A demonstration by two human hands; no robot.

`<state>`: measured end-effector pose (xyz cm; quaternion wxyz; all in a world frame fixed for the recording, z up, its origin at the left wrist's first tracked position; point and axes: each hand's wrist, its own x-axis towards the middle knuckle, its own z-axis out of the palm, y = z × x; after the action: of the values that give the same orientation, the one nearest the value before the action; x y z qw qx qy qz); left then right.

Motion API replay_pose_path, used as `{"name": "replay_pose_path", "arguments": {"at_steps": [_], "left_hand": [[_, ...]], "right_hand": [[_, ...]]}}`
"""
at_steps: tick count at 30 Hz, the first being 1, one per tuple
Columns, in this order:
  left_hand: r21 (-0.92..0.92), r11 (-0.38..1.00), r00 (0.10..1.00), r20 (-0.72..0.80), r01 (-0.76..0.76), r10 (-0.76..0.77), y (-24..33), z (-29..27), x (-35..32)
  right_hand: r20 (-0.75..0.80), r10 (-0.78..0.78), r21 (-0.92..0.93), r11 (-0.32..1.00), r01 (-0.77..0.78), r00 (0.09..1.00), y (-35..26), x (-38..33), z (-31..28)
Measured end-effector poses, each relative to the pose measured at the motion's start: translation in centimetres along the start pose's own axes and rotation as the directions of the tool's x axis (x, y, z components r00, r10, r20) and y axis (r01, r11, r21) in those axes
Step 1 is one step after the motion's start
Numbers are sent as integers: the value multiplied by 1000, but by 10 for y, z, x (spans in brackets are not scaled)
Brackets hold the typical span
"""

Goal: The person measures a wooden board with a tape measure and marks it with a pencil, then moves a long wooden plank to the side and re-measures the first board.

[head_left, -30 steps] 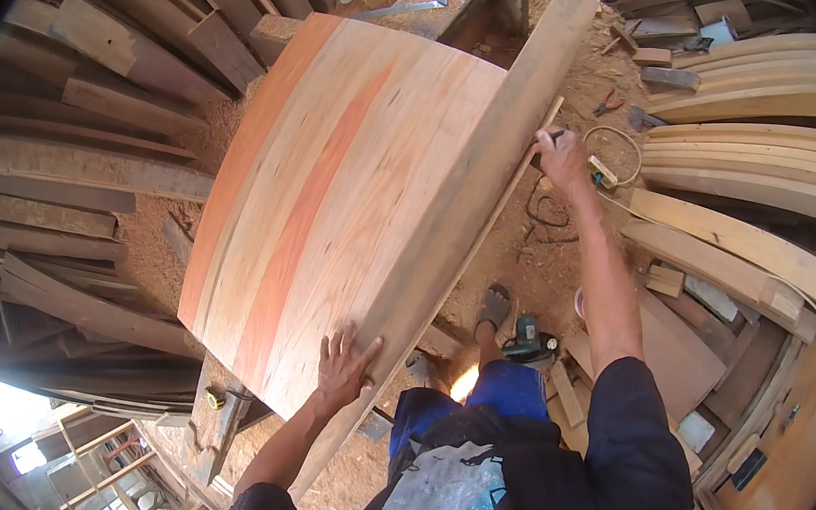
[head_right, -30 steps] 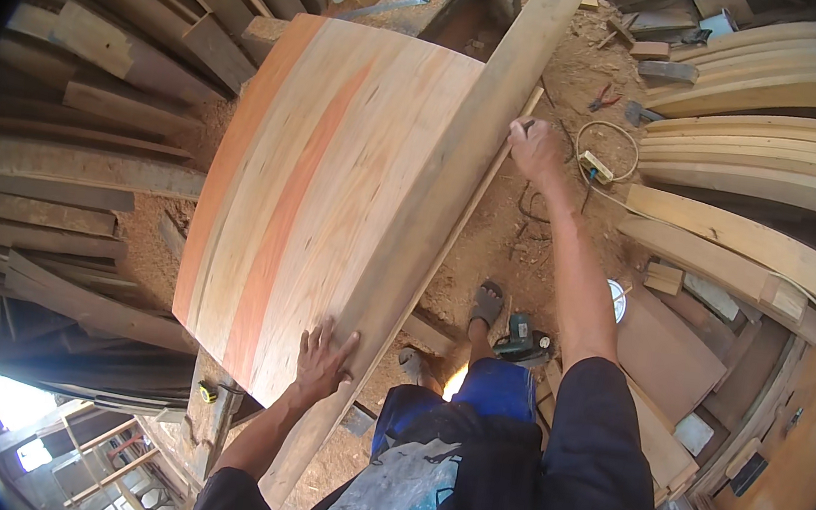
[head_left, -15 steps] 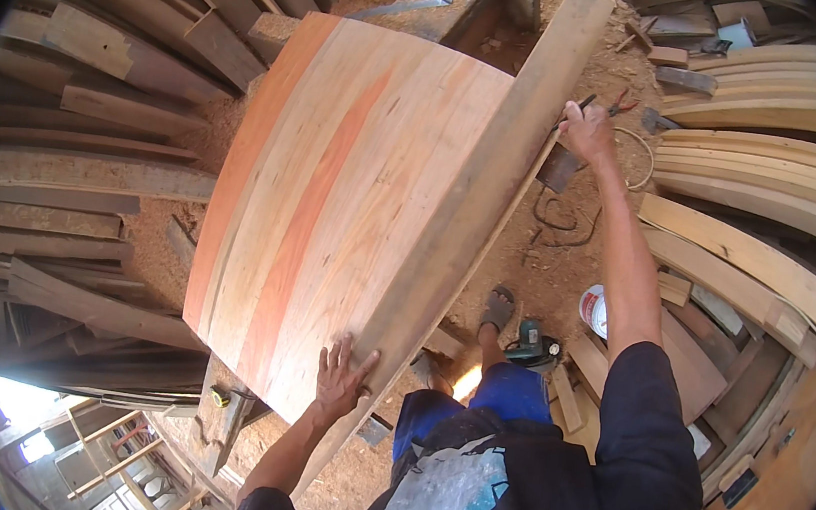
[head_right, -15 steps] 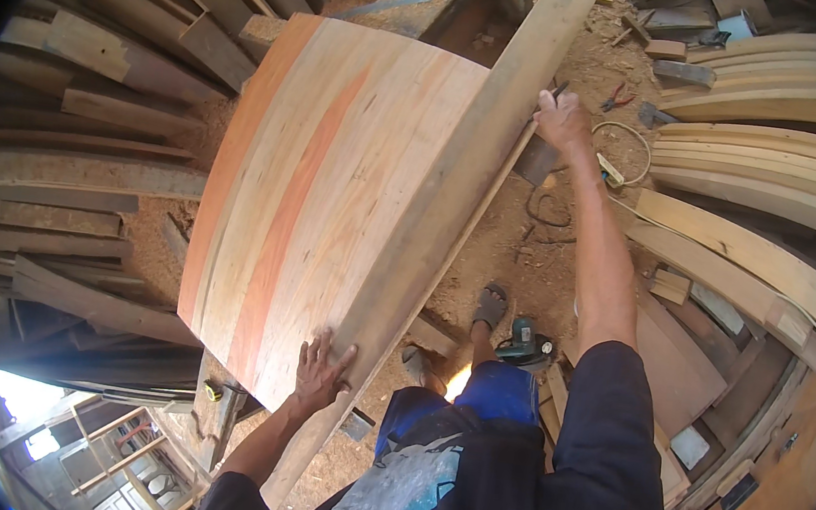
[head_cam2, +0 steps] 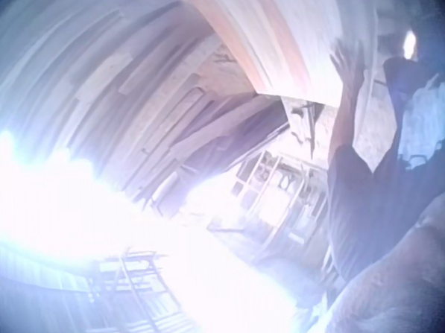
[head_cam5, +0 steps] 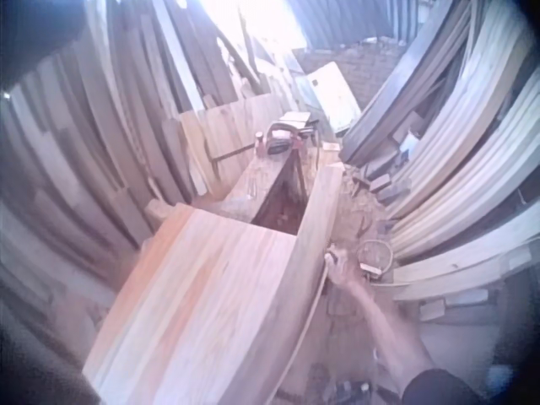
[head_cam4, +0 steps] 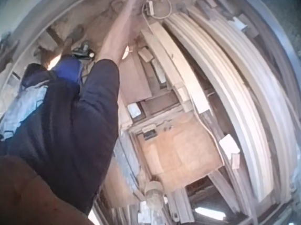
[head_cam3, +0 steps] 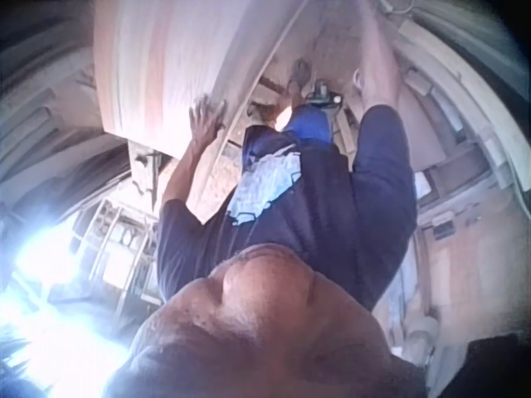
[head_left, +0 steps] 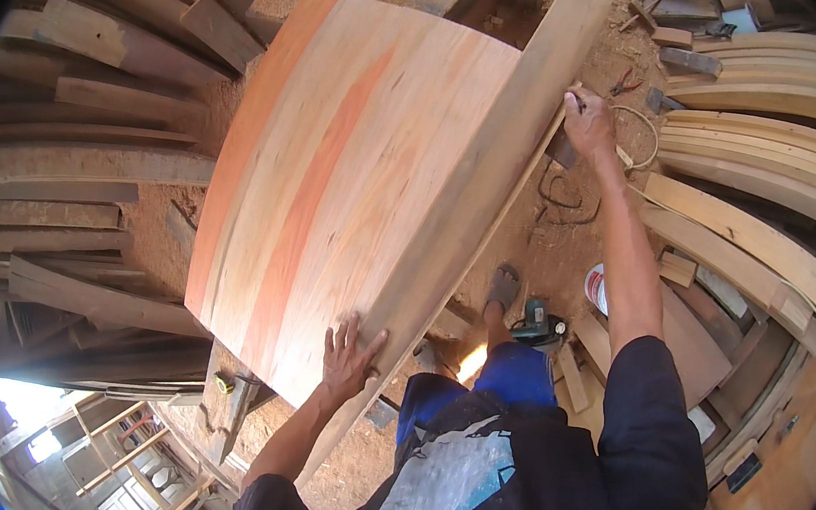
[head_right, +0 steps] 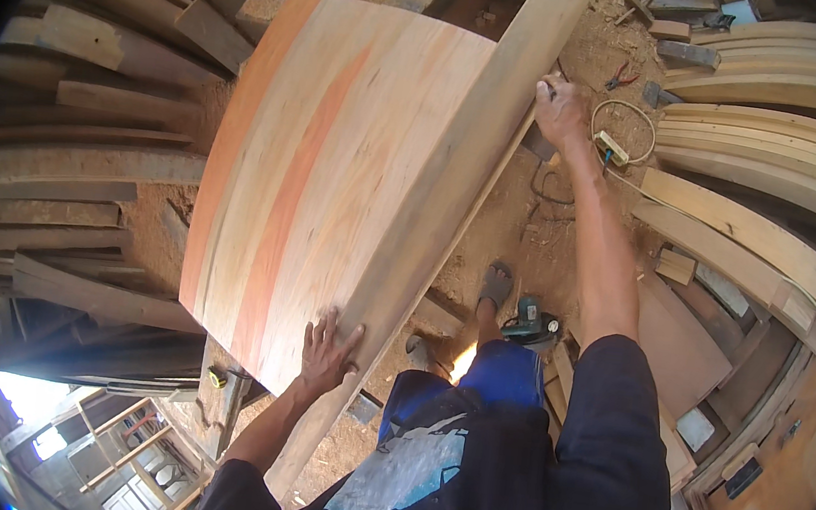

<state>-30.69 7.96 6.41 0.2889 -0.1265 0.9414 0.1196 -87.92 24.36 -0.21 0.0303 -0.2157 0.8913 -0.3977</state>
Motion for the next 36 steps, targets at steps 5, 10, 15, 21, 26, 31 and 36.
{"name": "replay_pose_path", "arguments": {"at_steps": [5, 10, 15, 21, 26, 31, 36], "left_hand": [[-14, 1000, 1000, -19, -24, 24, -3, 2, -3], [-1, 1000, 1000, 15, -15, 15, -7, 7, -7], [52, 998, 997, -66, -37, 41, -9, 15, -9], [78, 995, 989, -130, -54, 64, -12, 15, -10], [53, 997, 986, -157, -55, 63, -14, 21, -12], [41, 997, 980, -185, -59, 66, -11, 24, -12], [68, 998, 975, -218, -18, 32, -17, 35, -17]], "right_hand": [[98, -4, -5, 1000, 5, 995, -51, -93, 3], [172, -28, -5, 1000, 29, 985, -100, -196, 22], [167, -118, -26, 992, 124, 979, -150, -292, 39], [210, -107, -27, 993, 115, 972, -199, -394, 61], [293, -12, -8, 1000, 15, 956, -239, -473, 70], [433, -48, 102, 995, 4, 900, -245, -552, 99], [584, -9, 138, 987, -88, 811, -266, -586, 75]]}}
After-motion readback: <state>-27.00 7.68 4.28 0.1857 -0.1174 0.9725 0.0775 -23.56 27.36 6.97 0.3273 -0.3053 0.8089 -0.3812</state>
